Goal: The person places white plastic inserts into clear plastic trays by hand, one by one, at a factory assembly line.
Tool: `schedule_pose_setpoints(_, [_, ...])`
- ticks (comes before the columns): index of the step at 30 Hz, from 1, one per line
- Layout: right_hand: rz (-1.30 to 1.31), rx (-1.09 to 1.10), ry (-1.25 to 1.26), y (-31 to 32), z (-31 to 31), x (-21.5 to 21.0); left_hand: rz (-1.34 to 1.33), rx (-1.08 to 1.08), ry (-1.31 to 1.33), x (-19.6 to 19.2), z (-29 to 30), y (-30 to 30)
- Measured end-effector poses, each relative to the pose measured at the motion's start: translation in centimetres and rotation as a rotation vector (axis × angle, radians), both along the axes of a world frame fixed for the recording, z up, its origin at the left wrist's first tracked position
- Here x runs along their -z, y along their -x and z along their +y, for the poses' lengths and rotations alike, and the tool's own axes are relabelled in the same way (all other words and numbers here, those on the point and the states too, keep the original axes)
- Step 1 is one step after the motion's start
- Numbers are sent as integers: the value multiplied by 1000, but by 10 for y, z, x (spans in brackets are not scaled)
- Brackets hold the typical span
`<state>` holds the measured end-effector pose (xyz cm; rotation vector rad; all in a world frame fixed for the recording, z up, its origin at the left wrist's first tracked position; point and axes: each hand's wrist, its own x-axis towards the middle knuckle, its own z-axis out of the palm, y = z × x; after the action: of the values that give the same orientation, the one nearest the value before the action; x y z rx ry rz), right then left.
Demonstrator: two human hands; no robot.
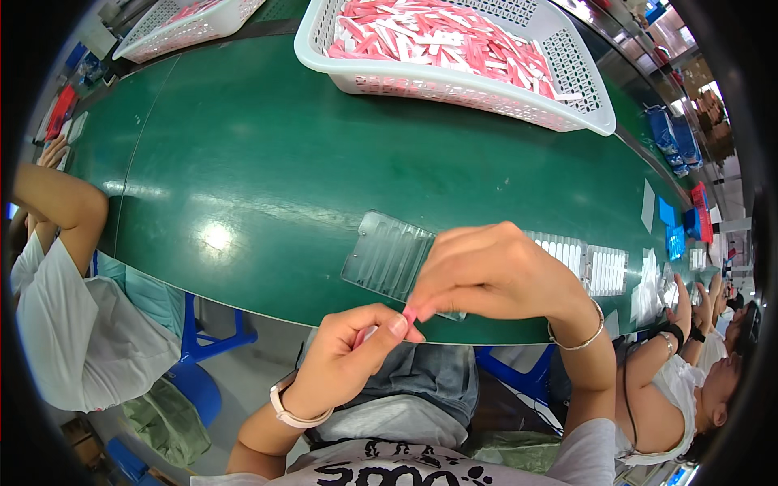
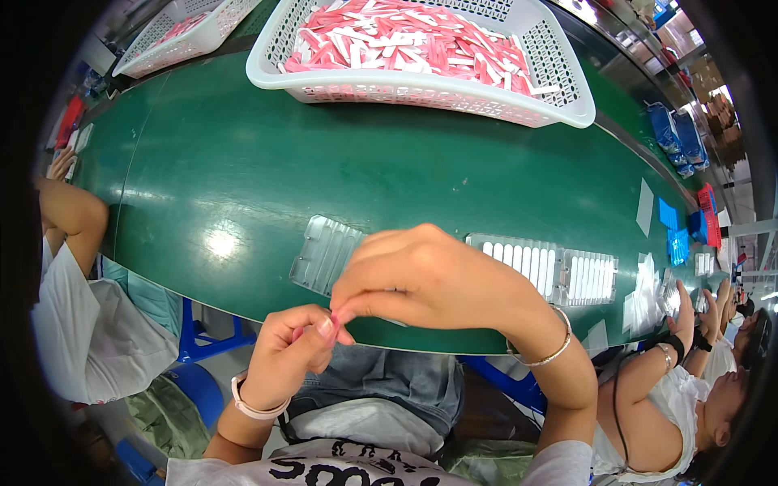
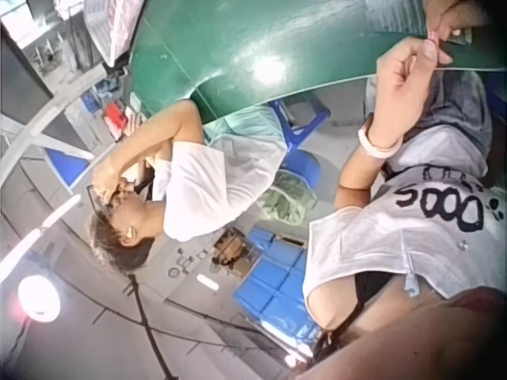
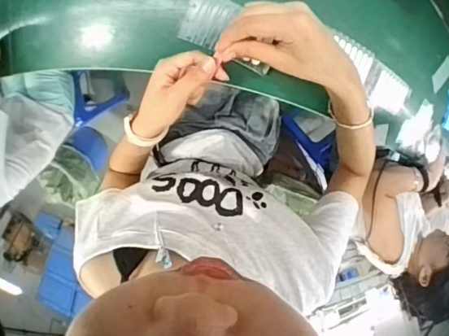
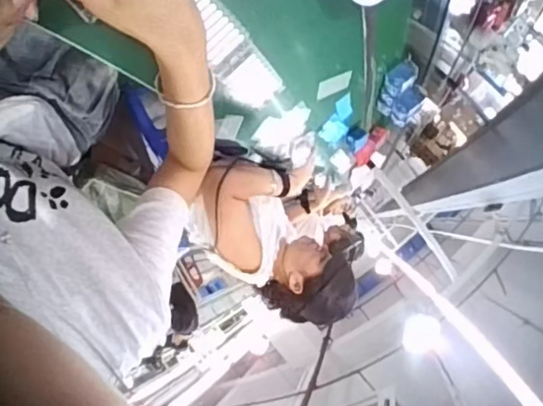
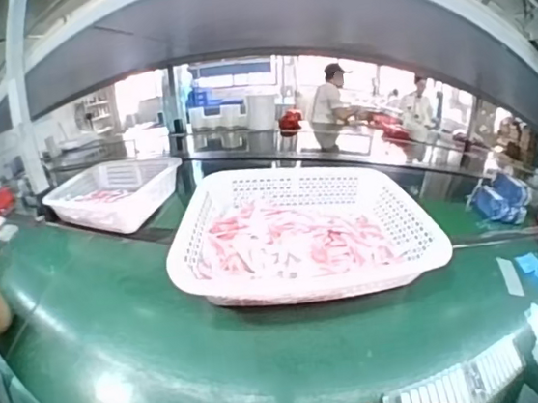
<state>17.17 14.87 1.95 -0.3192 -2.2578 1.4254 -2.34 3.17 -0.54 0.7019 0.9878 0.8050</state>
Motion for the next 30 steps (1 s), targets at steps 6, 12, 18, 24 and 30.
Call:
schedule_pose_setpoints(6, [-22,61,32,0,-3,-1,-415,175,86,5,3,6])
schedule_pose_setpoints(12, [-539,165,40,-17,17,-16,-309,-2,178,-5,5,-4])
schedule_pose_setpoints(18, [-736,106,-165,-6,27,-15,-291,0,159,-5,4,-4])
schedule_pose_setpoints(24, [-881,152,-317,15,25,-24,-326,-24,165,-7,1,0])
schedule_pose_setpoints(30, [-873,211,-185,10,27,-21,-319,-18,147,-5,-2,3])
